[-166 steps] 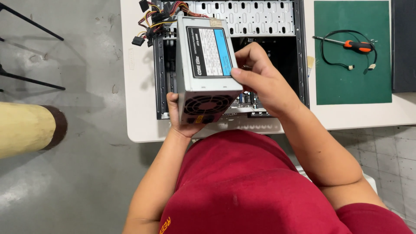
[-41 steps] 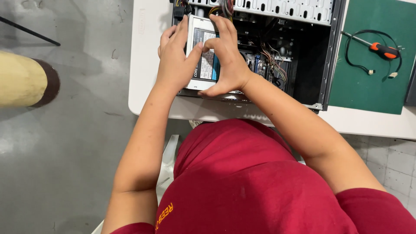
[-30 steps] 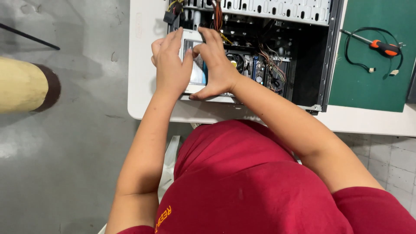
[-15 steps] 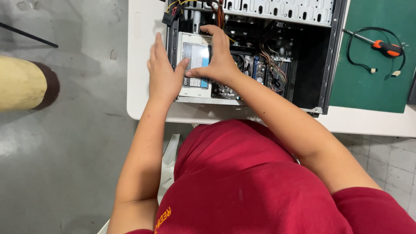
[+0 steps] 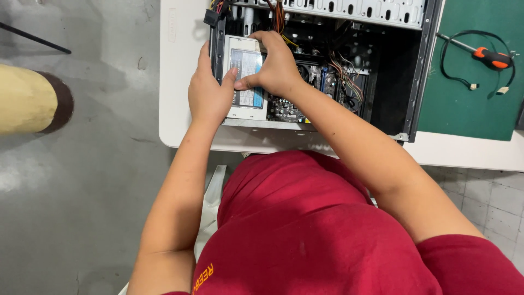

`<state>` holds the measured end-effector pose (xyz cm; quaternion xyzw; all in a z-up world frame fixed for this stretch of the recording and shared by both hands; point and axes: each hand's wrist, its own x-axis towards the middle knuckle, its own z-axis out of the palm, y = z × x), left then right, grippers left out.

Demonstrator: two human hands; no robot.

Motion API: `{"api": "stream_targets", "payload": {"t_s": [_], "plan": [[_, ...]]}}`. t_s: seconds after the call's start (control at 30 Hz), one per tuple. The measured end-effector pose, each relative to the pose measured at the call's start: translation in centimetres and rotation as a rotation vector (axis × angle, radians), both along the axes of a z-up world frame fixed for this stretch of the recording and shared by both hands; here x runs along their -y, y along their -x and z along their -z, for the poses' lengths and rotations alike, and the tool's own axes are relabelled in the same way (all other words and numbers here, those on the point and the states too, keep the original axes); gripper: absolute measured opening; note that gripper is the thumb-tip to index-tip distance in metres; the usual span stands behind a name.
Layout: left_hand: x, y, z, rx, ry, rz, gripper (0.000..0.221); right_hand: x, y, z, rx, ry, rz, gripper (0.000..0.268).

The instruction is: Removing a power supply unit from a plate and installing it into a desktop computer case using a screwdriver.

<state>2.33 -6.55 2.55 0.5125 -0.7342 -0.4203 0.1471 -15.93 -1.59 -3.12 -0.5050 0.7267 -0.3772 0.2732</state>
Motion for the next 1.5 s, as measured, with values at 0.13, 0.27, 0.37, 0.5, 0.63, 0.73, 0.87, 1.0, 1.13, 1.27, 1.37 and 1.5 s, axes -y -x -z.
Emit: {"api": "stream_targets", "payload": {"t_s": [0.13,0.27,0.37,0.5,0.63,0.73,0.87,1.0,1.13,1.27,1.37,1.5], "plan": [[0.3,-0.1,0.9,-0.006,0.015,-0.023,0.065,0.3,-0.4,0.1,0.019,0.026,0.054,0.099],[0.2,-0.3,1.4,-0.031,0.097,0.022,0.058,0.9,0.0,0.6,0.019,0.011,0.070,0.091],[0.0,-0.3,1.0,-0.007,0.095,0.022,0.060,1.7,0.8,0.8,0.017,0.051,0.064,0.083],[-0.5,-0.1,0.1,0.016,0.040,0.014,0.073,2.5,1.2,-0.4,0.126,-0.032,0.097,0.076],[-0.3,-0.1,0.0,0.026,0.004,-0.010,0.088,2.7,0.8,-0.2,0.103,-0.037,0.107,0.074],[-0.6,0.0,-1.2,0.034,-0.030,-0.015,0.084,2.0,0.2,0.6,0.104,-0.017,0.128,0.080],[-0.6,-0.1,-1.3,0.033,-0.046,-0.014,0.082,2.3,-0.2,0.2,0.105,-0.020,0.134,0.078],[-0.3,-0.3,0.1,0.052,0.007,0.005,0.079,2.5,0.4,0.1,0.048,-0.079,0.108,0.074],[0.2,-0.6,-0.2,-0.362,-0.184,-0.112,0.045,2.4,1.0,0.8,-0.026,0.021,0.039,0.059],[-0.5,-1.1,-0.6,-0.154,-0.136,-0.077,0.049,1.6,1.1,0.8,0.016,0.137,0.030,0.056],[-1.2,-0.8,-2.5,-0.083,-0.126,0.065,0.090,1.9,1.5,0.0,0.078,0.074,0.118,0.068],[-1.6,-0.8,-1.4,0.093,-0.122,-0.026,0.092,1.8,1.2,1.4,0.232,-0.028,0.115,0.071]]}}
